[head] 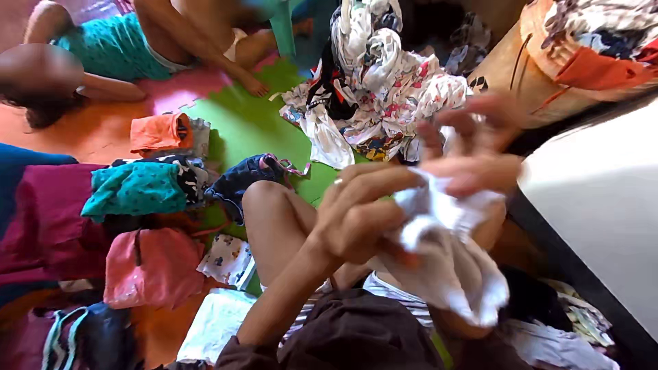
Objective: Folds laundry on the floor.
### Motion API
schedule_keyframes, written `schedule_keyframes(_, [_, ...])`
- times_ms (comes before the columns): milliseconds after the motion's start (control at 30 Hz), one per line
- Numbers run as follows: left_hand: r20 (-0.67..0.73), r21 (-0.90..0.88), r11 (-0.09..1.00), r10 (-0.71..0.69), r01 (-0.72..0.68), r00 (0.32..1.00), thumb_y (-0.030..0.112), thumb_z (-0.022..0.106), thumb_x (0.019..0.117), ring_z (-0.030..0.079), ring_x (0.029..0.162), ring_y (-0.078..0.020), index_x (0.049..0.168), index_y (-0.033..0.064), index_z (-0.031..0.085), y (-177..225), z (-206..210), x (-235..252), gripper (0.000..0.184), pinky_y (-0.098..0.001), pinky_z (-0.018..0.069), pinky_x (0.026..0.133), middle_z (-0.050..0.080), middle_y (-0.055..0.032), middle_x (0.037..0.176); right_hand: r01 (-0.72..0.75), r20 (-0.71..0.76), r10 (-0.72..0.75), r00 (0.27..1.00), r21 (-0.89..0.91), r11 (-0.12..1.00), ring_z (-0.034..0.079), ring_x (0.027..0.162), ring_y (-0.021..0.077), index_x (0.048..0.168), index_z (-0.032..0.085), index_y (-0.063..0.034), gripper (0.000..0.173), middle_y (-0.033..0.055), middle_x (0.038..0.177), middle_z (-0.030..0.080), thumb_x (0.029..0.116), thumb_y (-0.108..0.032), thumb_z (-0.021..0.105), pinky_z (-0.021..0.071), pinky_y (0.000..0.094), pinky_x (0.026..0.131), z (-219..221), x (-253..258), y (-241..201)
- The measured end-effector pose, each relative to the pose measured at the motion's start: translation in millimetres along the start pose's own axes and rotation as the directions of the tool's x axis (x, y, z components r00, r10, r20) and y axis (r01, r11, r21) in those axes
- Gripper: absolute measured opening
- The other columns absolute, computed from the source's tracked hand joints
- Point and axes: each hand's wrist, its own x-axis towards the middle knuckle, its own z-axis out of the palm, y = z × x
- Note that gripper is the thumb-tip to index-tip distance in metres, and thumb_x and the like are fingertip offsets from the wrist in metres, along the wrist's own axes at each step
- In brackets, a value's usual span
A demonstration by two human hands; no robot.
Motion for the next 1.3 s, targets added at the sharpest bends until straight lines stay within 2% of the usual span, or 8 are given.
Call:
schedule_keyframes(300, [-0.234, 0.458, 0.763, -0.391, 0.456, 0.89, 0.031, 0.054, 0.1068, 0.061, 0.078, -0.0016, 0.115, 0.0049, 0.053, -37, -69, -57, 0.028, -0.0183, 0.0538, 0.071, 0.061, -0.0035, 0.092, -0.612, 0.375, 0.514, 0.771, 0.218, 0.76, 0.066, 0.108, 0.0053, 0.143, 0.049, -0.0164, 0.069, -0.0065, 0.124, 0.067, 0.0882, -0.05, 0.075, 0.0578, 0.0265, 0.09, 37, -46, 66])
schedule_keyframes(400, [-0.199, 0.46, 0.808, -0.31, 0.368, 0.93, 0.024, 0.061, 0.1033, 0.066, 0.087, -0.0059, 0.106, -0.0033, 0.059, -51, -127, -78, 0.028, -0.0228, 0.0562, 0.081, 0.068, -0.0086, 0.094, -0.462, 0.368, 0.438, 0.82, -0.024, 0.886, 0.071, 0.091, 0.01, 0.115, 0.065, 0.001, 0.036, 0.0075, 0.101, 0.072, 0.0827, -0.005, 0.08, 0.0612, 0.0278, 0.081, 87, -54, 82])
schedule_keyframes(600, [-0.155, 0.52, 0.772, -0.335, 0.365, 0.929, 0.008, 0.071, 0.0923, 0.066, 0.11, -0.0158, 0.113, 0.0085, 0.065, -9, -183, -172, 0.022, -0.0348, 0.0545, 0.098, 0.071, -0.0042, 0.109, 0.01, 0.577, 0.075, 0.814, -0.143, 0.99, 0.064, 0.124, 0.0269, 0.104, 0.073, -0.0033, 0.015, 0.0109, 0.119, 0.073, 0.0889, -0.006, 0.069, 0.0454, 0.0525, 0.112, 123, -106, 117])
schedule_keyframes(767, [-0.185, 0.45, 0.65, -0.603, 0.612, 0.776, 0.01, 0.074, 0.0857, 0.07, 0.104, -0.0166, 0.117, 0.0084, 0.073, 4, -146, -293, 0.031, -0.0393, 0.0525, 0.103, 0.076, -0.0047, 0.106, 0.01, 0.782, 0.128, 0.61, -0.169, 0.986, 0.063, 0.126, 0.0239, 0.11, 0.073, -0.0128, 0.019, 0.0055, 0.123, 0.073, 0.1002, -0.01, 0.058, 0.0442, 0.0522, 0.114, 92, -219, 150])
schedule_keyframes(967, [-0.43, 0.238, 0.369, -0.79, 0.899, 0.438, 0.029, 0.075, 0.0905, 0.071, 0.105, -0.0147, 0.138, 0.0068, 0.057, -16, -133, -260, 0.055, -0.042, 0.0596, 0.093, 0.074, -0.0056, 0.114, -0.195, 0.529, 0.377, 0.76, -0.367, 0.909, 0.07, 0.105, 0.0203, 0.135, 0.056, 0.0007, 0.047, 0.0164, 0.121, 0.068, 0.0948, -0.015, 0.072, 0.0603, 0.0392, 0.092, 127, -174, 150])
schedule_keyframes(1100, [-0.513, 0.106, 0.257, -0.813, 0.96, 0.275, 0.02, 0.07, 0.0965, 0.074, 0.087, -0.0163, 0.144, 0.012, 0.049, -27, -134, -228, 0.053, -0.0416, 0.0627, 0.079, 0.075, -0.0068, 0.102, 0.126, 0.675, 0.34, 0.655, -0.541, 0.831, 0.045, 0.142, 0.0345, 0.15, 0.048, -0.0052, 0.071, 0.0204, 0.156, 0.042, 0.0926, -0.04, 0.071, 0.0395, 0.055, 0.114, 157, -158, 142])
schedule_keyframes(1200, [-0.616, 0.218, 0.26, -0.711, 0.941, 0.339, 0.017, 0.061, 0.1023, 0.072, 0.088, -0.0166, 0.143, 0.0092, 0.051, -23, -137, -213, 0.043, -0.0385, 0.061, 0.078, 0.073, -0.0084, 0.106, 0.285, 0.807, 0.41, 0.425, -0.549, 0.786, 0.035, 0.151, 0.0356, 0.154, 0.047, -0.0073, 0.058, 0.015, 0.163, 0.038, 0.0987, -0.02, 0.06, 0.0223, 0.0695, 0.119, 173, -169, 138])
schedule_keyframes(1300, [-0.66, 0.519, 0.219, -0.512, 0.826, 0.55, 0.027, 0.054, 0.1046, 0.053, 0.133, -0.0249, 0.142, 0.0024, 0.053, -9, -136, -207, 0.045, -0.0431, 0.043, 0.112, 0.056, -0.0138, 0.145, 0.033, 0.734, 0.486, 0.475, -0.566, 0.823, 0.064, 0.126, 0.0308, 0.142, 0.059, -0.003, 0.045, 0.0132, 0.137, 0.065, 0.097, -0.004, 0.058, 0.0461, 0.0589, 0.109, 190, -147, 122])
